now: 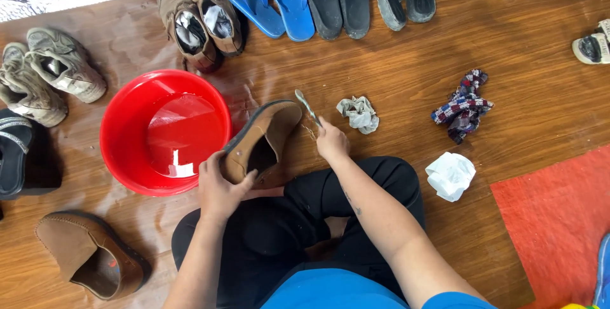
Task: The person scrubs a brown loafer with a toothbrush, focusing on the sole, sides, and upper surface. The person rotates the shoe to clean different areas and occasionally dips the brush into a red water basin.
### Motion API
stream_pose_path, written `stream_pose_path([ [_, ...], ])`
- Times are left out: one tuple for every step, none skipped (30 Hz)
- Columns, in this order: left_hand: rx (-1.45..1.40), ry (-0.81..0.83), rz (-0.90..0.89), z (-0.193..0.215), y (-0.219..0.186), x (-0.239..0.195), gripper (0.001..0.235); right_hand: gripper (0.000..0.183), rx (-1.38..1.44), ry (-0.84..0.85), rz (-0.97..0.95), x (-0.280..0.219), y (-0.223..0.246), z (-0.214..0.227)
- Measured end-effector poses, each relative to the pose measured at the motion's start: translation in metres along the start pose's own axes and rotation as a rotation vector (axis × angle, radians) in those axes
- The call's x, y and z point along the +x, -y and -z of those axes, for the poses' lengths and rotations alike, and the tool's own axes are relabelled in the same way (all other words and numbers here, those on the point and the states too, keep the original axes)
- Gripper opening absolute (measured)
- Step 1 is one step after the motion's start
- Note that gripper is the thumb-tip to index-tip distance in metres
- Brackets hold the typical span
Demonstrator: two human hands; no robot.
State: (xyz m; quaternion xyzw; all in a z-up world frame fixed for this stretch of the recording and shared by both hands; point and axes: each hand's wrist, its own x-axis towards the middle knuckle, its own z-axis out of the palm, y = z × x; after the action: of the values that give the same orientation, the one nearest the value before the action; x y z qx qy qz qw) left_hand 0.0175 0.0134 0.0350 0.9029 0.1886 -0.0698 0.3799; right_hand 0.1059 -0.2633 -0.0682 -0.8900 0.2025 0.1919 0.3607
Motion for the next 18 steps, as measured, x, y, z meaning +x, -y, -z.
stream_pose_path([
  [-0.002, -0.001, 0.0, -0.003, 0.002, 0.001, 0.092, 0.046, -0.001, -0.001, 0.002, -0.012, 0.009, 0.003],
  [-0.007, -0.008, -0.024, -0.005, 0.004, 0.001, 0.092, 0.046, 0.029, -0.018, 0.175, -0.024, 0.017, 0.006],
  [-0.013, -0.016, -0.048, -0.008, 0.006, 0.001, 0.091, 0.045, 0.059, -0.035, 0.349, -0.036, 0.025, 0.008],
  [-0.014, -0.016, -0.042, -0.01, 0.012, 0.005, 0.091, 0.045, 0.056, -0.03, 0.349, -0.041, 0.019, 0.003],
  [0.017, -0.025, -0.05, -0.012, 0.017, 0.009, 0.09, 0.045, 0.008, 0.057, 0.42, -0.047, 0.013, -0.002],
  [0.051, -0.032, -0.059, -0.015, 0.023, 0.012, 0.088, 0.046, -0.039, 0.143, 0.487, -0.053, 0.006, -0.007],
  [0.051, -0.028, -0.054, -0.014, 0.023, 0.007, 0.088, 0.046, -0.04, 0.148, 0.484, -0.051, 0.004, -0.003],
  [0.092, -0.043, -0.084, -0.013, 0.022, 0.007, 0.088, 0.045, -0.071, 0.099, 0.392, -0.044, 0.004, 0.002],
  [0.133, -0.057, -0.113, -0.012, 0.02, 0.006, 0.087, 0.044, -0.101, 0.049, 0.3, -0.039, 0.004, 0.009],
  [0.135, -0.055, -0.117, -0.012, 0.02, 0.004, 0.087, 0.044, -0.098, 0.047, 0.297, -0.03, -0.001, 0.008],
  [0.182, -0.055, -0.155, -0.012, 0.02, 0.001, 0.086, 0.044, -0.135, 0.036, 0.24, -0.022, -0.006, 0.008],
  [0.225, -0.061, -0.197, -0.012, 0.018, 0.003, 0.085, 0.044, -0.173, 0.019, 0.188, -0.009, -0.008, 0.011],
  [0.222, -0.066, -0.204, -0.014, 0.02, 0.007, 0.085, 0.044, -0.172, 0.011, 0.191, -0.018, -0.003, 0.01],
  [0.24, -0.052, -0.208, -0.017, 0.025, 0.006, 0.085, 0.044, -0.145, 0.031, 0.277, -0.03, -0.001, 0.009],
  [0.259, -0.038, -0.213, -0.02, 0.029, 0.006, 0.084, 0.044, -0.117, 0.052, 0.363, -0.042, 0.0, 0.007],
  [0.258, -0.033, -0.208, -0.019, 0.029, 0.004, 0.084, 0.044, -0.12, 0.056, 0.359, -0.039, -0.003, 0.013],
  [0.272, -0.033, -0.215, -0.018, 0.028, 0.003, 0.082, 0.043, -0.182, 0.031, 0.302, -0.036, -0.006, 0.019],
  [0.287, -0.04, -0.23, -0.016, 0.024, 0.006, 0.08, 0.043, -0.239, -0.002, 0.251, -0.029, -0.005, 0.028],
])
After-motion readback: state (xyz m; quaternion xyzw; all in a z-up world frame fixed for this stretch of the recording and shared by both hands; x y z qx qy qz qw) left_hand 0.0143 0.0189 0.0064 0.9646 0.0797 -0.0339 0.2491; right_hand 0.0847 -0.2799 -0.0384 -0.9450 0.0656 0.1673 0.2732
